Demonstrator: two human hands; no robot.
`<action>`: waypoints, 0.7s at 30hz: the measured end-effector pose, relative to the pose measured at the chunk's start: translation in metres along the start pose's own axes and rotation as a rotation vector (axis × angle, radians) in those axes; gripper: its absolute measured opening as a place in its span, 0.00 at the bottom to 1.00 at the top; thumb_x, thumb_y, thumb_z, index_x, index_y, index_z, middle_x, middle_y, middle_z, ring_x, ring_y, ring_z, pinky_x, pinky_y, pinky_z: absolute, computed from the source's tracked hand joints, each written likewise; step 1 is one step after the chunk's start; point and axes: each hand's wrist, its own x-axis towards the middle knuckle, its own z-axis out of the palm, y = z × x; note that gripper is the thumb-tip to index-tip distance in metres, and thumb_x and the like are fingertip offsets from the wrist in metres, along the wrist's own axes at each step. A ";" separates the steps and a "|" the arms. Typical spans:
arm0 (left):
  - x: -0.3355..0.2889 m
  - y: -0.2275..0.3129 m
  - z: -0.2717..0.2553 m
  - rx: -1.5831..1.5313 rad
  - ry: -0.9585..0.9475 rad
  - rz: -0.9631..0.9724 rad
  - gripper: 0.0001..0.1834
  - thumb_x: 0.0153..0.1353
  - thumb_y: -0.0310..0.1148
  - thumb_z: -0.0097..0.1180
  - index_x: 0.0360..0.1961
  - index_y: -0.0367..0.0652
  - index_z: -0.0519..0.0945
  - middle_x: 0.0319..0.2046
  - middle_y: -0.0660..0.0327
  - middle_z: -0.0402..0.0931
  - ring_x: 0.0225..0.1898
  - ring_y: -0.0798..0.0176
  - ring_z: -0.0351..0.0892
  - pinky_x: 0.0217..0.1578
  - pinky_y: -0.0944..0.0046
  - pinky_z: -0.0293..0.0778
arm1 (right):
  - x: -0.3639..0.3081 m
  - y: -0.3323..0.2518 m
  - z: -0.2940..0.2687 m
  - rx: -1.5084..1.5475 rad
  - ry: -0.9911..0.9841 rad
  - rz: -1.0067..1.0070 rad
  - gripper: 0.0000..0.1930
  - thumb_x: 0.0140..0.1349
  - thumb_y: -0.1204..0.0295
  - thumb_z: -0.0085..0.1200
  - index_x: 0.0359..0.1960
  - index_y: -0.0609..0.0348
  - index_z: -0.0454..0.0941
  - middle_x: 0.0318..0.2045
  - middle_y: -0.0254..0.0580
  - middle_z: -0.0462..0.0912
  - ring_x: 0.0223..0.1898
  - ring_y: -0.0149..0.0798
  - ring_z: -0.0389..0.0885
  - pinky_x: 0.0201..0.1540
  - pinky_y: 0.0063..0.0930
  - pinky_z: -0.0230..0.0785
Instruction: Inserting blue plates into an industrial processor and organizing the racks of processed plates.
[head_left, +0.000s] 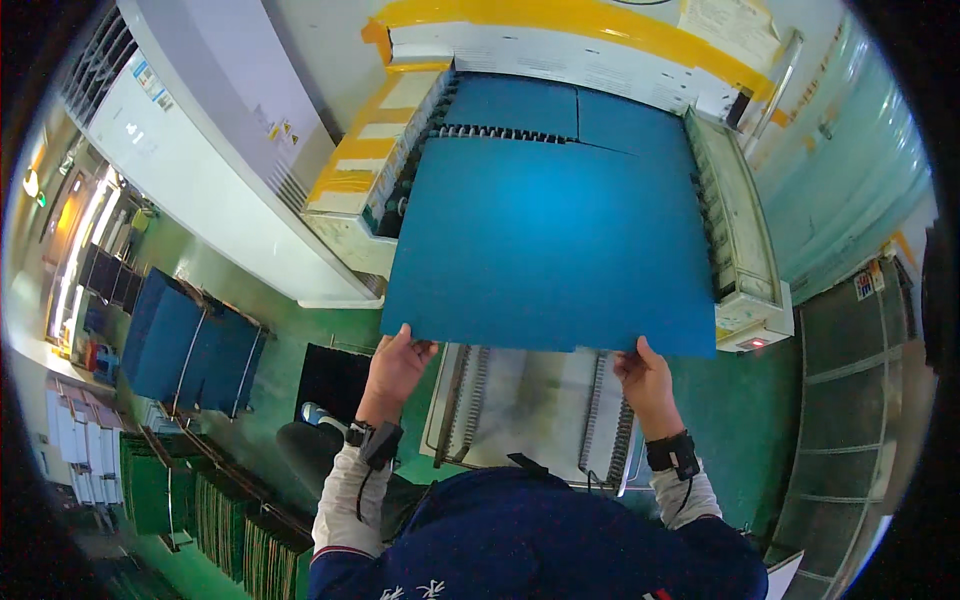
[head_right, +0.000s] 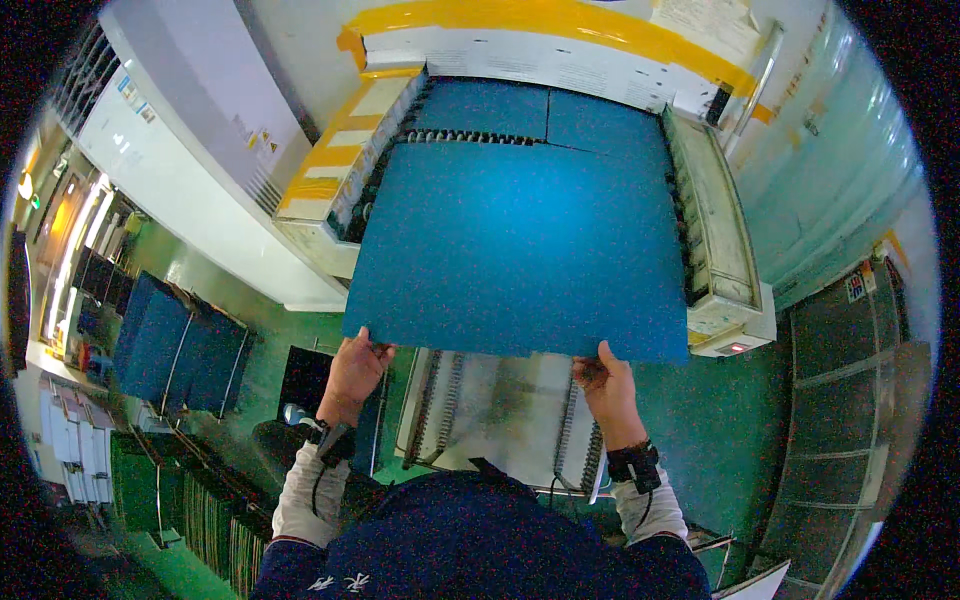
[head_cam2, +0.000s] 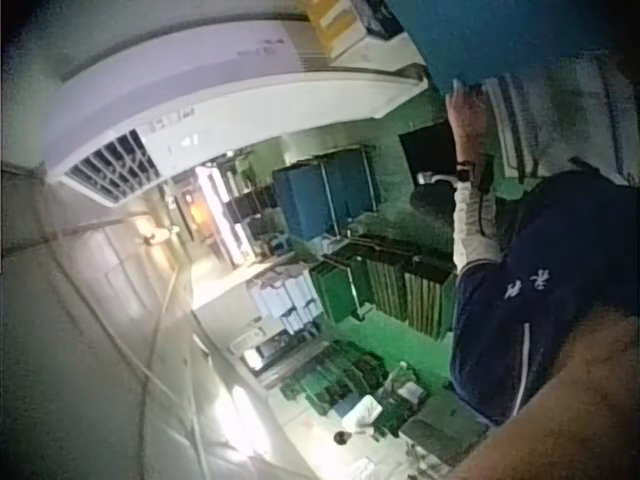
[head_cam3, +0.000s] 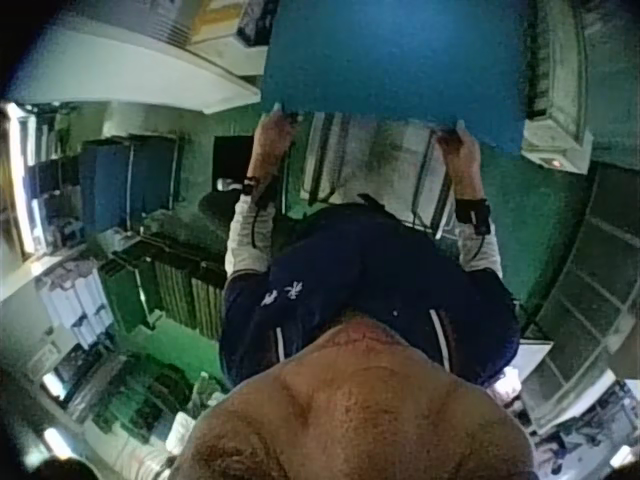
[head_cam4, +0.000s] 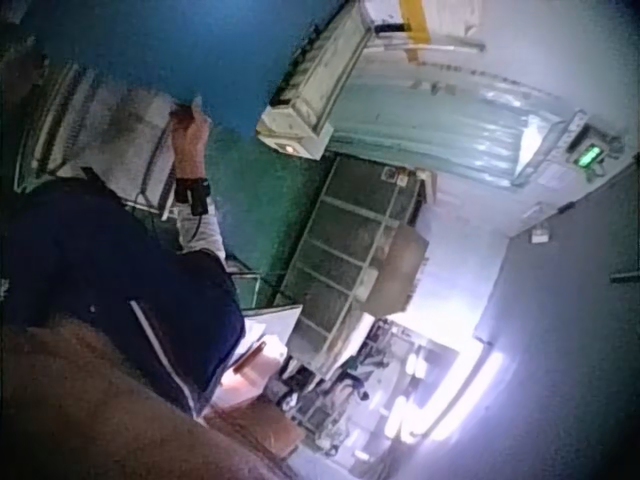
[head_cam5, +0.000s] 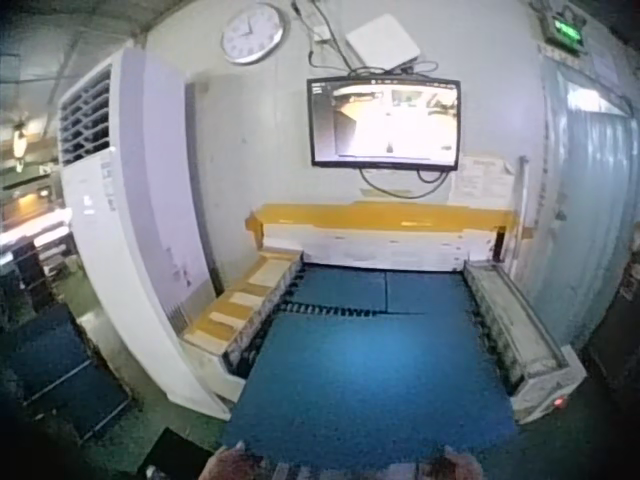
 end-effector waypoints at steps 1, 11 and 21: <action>0.000 0.001 0.003 0.012 0.017 0.000 0.10 0.64 0.32 0.46 0.45 0.42 0.72 0.40 0.58 0.76 0.39 0.58 0.75 0.39 0.58 0.74 | 0.001 -0.002 -0.001 0.004 -0.001 -0.001 0.16 0.64 0.62 0.47 0.29 0.66 0.74 0.25 0.50 0.79 0.24 0.40 0.78 0.29 0.33 0.71; 0.022 0.014 0.006 0.045 -0.011 -0.028 0.10 0.65 0.33 0.45 0.45 0.44 0.71 0.41 0.60 0.74 0.41 0.60 0.74 0.40 0.58 0.74 | 0.019 -0.009 -0.015 0.023 0.005 0.027 0.14 0.62 0.63 0.50 0.30 0.64 0.72 0.28 0.52 0.80 0.24 0.40 0.78 0.28 0.33 0.73; 0.050 0.019 0.003 0.044 -0.032 -0.024 0.08 0.64 0.33 0.47 0.43 0.45 0.70 0.40 0.61 0.74 0.40 0.59 0.74 0.42 0.57 0.72 | 0.028 -0.015 -0.014 -0.012 0.018 0.046 0.12 0.62 0.63 0.51 0.37 0.60 0.71 0.27 0.48 0.78 0.25 0.40 0.77 0.27 0.32 0.71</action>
